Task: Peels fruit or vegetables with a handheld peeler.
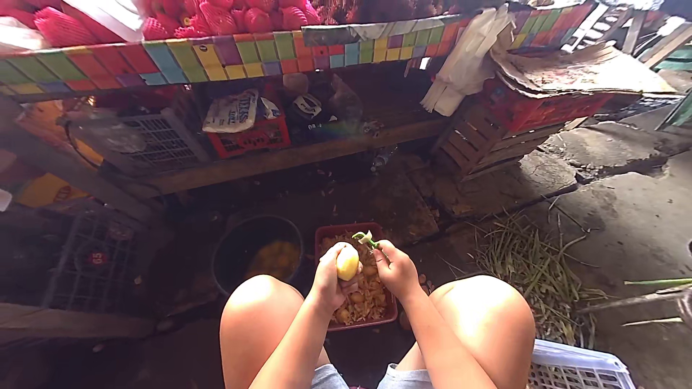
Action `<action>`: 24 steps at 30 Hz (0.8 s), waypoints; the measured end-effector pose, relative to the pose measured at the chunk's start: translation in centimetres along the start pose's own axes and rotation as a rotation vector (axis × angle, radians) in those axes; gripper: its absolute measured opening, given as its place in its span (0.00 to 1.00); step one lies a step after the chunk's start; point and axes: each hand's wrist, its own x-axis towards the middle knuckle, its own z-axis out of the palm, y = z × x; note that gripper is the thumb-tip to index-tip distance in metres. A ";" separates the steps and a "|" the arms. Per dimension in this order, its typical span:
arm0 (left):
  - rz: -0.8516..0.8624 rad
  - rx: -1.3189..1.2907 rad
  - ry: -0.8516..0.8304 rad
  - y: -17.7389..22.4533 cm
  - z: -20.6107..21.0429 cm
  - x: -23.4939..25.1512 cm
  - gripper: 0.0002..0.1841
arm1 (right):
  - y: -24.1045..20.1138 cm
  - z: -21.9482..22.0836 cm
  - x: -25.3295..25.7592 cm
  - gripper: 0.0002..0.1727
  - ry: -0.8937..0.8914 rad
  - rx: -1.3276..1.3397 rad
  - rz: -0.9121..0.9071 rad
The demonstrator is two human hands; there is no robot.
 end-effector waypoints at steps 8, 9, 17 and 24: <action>0.012 0.045 0.214 -0.4 0.3 1.1 0.24 | -2.1 -0.1 -1.5 0.14 0.071 0.075 -0.236; 0.051 0.080 0.195 -0.5 0.3 1.0 0.20 | -2.2 0.0 -1.5 0.13 0.056 0.042 -0.265; 0.073 0.111 0.209 0.0 -0.2 0.5 0.24 | -0.5 -0.6 0.2 0.17 -0.044 0.079 0.035; -0.086 -0.215 0.189 0.4 0.1 0.8 0.32 | -1.9 1.0 -2.1 0.14 0.099 0.127 -0.126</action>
